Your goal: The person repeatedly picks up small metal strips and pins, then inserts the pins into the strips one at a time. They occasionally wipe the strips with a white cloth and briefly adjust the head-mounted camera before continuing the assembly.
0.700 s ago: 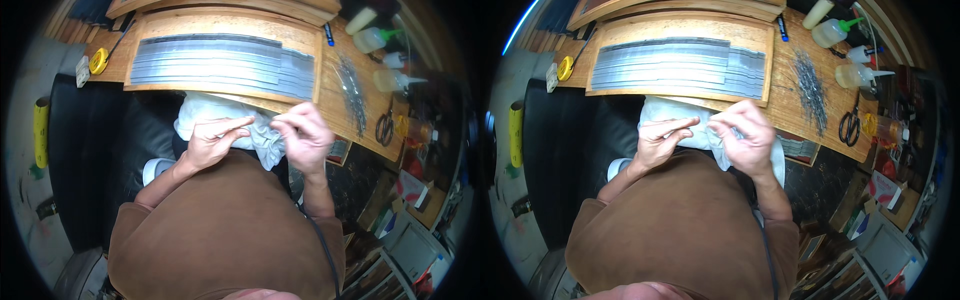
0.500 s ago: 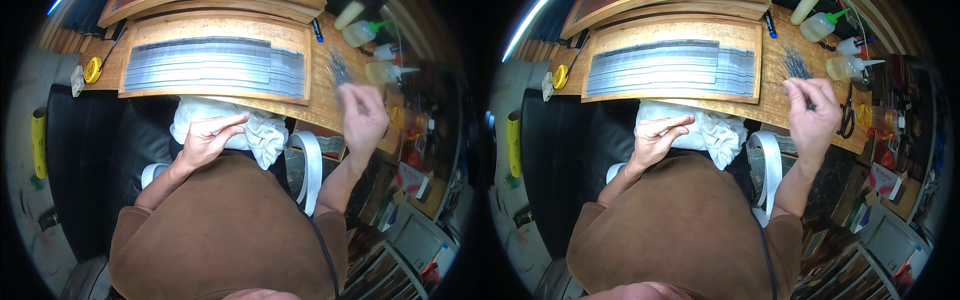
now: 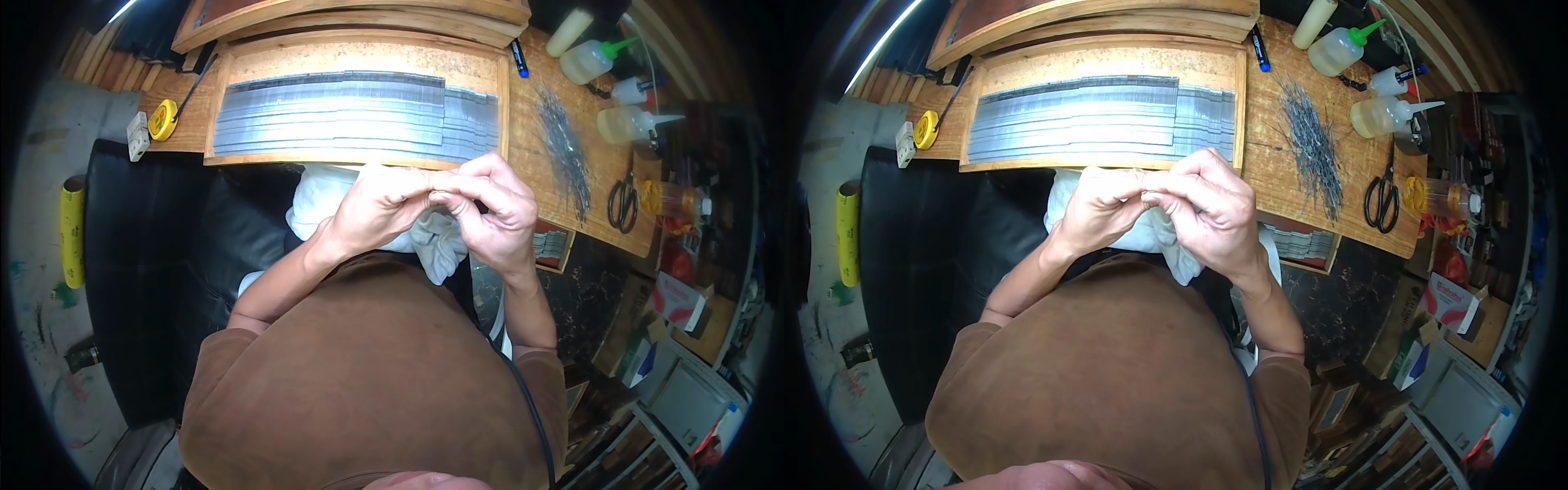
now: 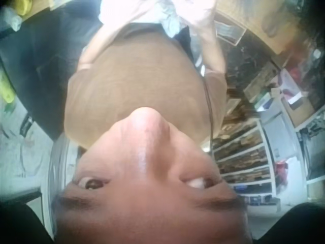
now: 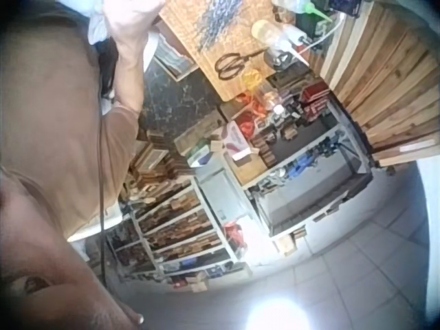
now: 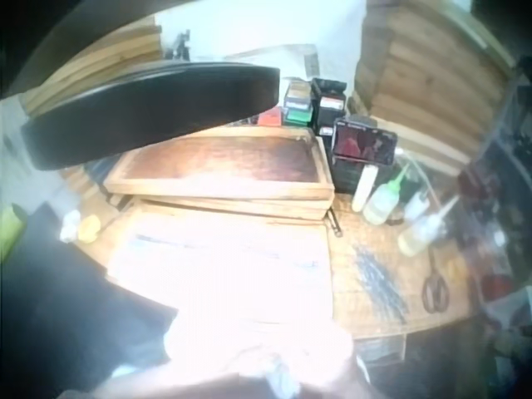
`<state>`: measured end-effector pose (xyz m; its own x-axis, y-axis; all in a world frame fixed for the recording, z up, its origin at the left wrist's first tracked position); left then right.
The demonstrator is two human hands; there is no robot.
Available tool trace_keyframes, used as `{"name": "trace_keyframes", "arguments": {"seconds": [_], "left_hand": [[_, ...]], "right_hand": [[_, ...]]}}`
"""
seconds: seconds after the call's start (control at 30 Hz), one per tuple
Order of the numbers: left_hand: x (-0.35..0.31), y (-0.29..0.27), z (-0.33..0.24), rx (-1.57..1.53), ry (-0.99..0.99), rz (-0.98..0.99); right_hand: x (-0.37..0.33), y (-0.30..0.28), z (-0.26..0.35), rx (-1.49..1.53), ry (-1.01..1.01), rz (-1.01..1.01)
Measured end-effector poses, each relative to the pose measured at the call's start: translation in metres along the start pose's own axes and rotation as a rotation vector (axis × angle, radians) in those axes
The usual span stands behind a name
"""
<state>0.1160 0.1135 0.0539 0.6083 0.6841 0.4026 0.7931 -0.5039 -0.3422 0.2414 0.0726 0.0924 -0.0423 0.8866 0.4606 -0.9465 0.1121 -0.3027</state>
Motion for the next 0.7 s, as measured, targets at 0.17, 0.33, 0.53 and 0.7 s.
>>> {"name": "trace_keyframes", "arguments": {"seconds": [0.17, 0.33, 0.53, 0.7], "left_hand": [[0.001, 0.000, 0.004, 0.015, 0.052, -0.097], [0.002, 0.003, 0.003, 0.074, 0.021, -0.038], [0.008, 0.006, 0.011, -0.048, -0.065, -0.040], [-0.007, 0.014, 0.019, -0.175, -0.223, 0.109]], "right_hand": [[0.001, 0.001, -0.014, 0.045, -0.064, 0.024], [-0.004, -0.003, -0.022, 0.096, 0.017, -0.007], [-0.002, -0.007, -0.024, 0.107, 0.077, -0.037], [-0.014, -0.001, -0.011, 0.047, 0.137, -0.086]]}}
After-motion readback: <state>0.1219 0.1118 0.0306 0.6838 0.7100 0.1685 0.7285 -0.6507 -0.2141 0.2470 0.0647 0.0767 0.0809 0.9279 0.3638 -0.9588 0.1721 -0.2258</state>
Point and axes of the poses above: each hand's wrist, its own x-axis towards the middle knuckle, its own y-axis out of the palm, z = x × y, the point moved 10 cm from there along x, towards the middle knuckle, and after that the axes turned 3 degrees about x, right-handed, at the moved point
